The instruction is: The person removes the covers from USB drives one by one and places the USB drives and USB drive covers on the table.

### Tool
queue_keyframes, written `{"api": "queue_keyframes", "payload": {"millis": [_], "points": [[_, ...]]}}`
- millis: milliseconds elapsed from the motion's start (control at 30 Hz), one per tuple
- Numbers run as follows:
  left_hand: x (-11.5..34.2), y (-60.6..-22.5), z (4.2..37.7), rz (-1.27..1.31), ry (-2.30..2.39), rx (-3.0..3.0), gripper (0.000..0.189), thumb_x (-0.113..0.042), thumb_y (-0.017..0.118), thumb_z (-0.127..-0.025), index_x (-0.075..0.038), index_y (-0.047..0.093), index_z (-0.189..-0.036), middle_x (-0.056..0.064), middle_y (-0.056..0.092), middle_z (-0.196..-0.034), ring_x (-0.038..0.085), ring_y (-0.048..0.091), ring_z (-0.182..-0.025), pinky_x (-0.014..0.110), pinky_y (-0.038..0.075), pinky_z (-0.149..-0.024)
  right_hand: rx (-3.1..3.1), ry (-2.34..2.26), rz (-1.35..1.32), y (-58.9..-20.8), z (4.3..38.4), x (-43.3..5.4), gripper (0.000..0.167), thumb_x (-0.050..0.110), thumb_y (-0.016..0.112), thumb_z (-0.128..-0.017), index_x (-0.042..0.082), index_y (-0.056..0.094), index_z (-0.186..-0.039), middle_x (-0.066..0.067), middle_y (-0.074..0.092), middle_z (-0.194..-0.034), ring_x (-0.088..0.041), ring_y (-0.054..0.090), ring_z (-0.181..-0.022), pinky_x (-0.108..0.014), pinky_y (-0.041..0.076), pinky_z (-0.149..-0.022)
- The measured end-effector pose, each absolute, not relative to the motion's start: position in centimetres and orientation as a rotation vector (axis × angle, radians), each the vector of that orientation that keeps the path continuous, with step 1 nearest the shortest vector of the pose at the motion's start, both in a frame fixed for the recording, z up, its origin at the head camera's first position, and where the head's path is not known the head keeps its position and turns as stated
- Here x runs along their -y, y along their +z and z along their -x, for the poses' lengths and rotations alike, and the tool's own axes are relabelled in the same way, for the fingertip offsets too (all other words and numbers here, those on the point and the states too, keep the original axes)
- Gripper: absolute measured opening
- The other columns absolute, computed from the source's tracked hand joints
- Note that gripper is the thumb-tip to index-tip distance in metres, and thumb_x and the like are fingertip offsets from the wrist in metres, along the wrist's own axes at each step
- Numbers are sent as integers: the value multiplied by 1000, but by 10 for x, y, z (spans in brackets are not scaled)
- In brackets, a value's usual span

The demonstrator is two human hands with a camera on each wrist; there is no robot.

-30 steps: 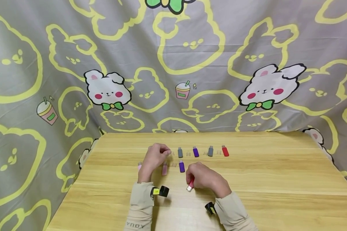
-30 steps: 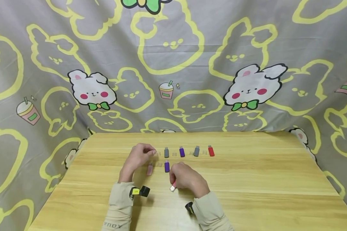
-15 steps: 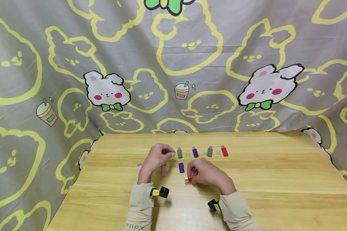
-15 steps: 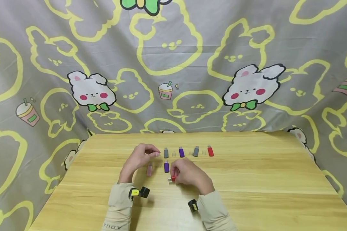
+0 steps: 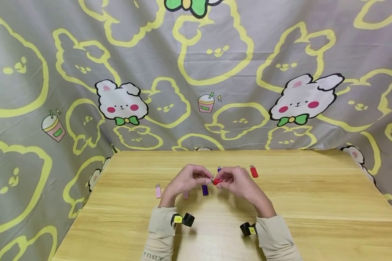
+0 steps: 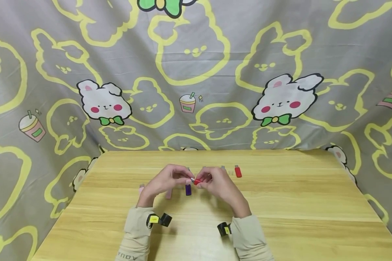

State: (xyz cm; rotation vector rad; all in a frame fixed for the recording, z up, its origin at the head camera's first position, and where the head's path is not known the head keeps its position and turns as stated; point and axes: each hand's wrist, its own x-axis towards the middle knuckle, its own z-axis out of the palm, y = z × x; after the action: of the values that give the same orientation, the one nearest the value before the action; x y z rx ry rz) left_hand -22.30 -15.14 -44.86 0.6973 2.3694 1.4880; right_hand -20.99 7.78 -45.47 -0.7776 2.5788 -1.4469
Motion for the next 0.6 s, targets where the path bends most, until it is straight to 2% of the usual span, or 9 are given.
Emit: {"api": "queue_keyframes", "payload": {"millis": [133, 267, 500, 600], "points": [[147, -450, 222, -686, 1542, -2348, 9, -3, 73, -94, -2, 76, -102, 7, 74, -93, 40, 69, -90, 26, 54, -76, -2598, -1469, 740, -454, 209, -78, 11, 6, 83, -86, 12, 75, -91, 5, 70, -82, -11, 66, -77, -30, 57, -72], [142, -450, 221, -654, 1558, -2375, 4, -3, 73, -94, -4, 75, -98, 4, 72, -88, 41, 68, -88, 26, 53, -74, -2618, -1468, 719, -454, 209, -78, 8, 7, 82, -88, 12, 75, -90, 5, 70, -82, -12, 66, -77, -29, 56, -70], [136, -450, 221, -611, 1545, -2429, 2, -2, 73, -94, -3, 75, -94, 2, 70, -84, 18, 65, -79, 26, 52, -72, -2635, -1459, 754, -451, 210, -79, 7, 6, 80, -89, 11, 75, -89, 4, 69, -80, -13, 65, -75, -27, 55, -68], [135, -449, 221, -587, 1535, -2448, 2, -4, 73, -94, -4, 75, -93, 2, 70, -84, 16, 64, -78, 26, 51, -70, -2627, -1462, 764, -450, 210, -79, 7, 6, 80, -89, 10, 74, -89, 4, 70, -81, -13, 65, -75, -27, 55, -68]]}}
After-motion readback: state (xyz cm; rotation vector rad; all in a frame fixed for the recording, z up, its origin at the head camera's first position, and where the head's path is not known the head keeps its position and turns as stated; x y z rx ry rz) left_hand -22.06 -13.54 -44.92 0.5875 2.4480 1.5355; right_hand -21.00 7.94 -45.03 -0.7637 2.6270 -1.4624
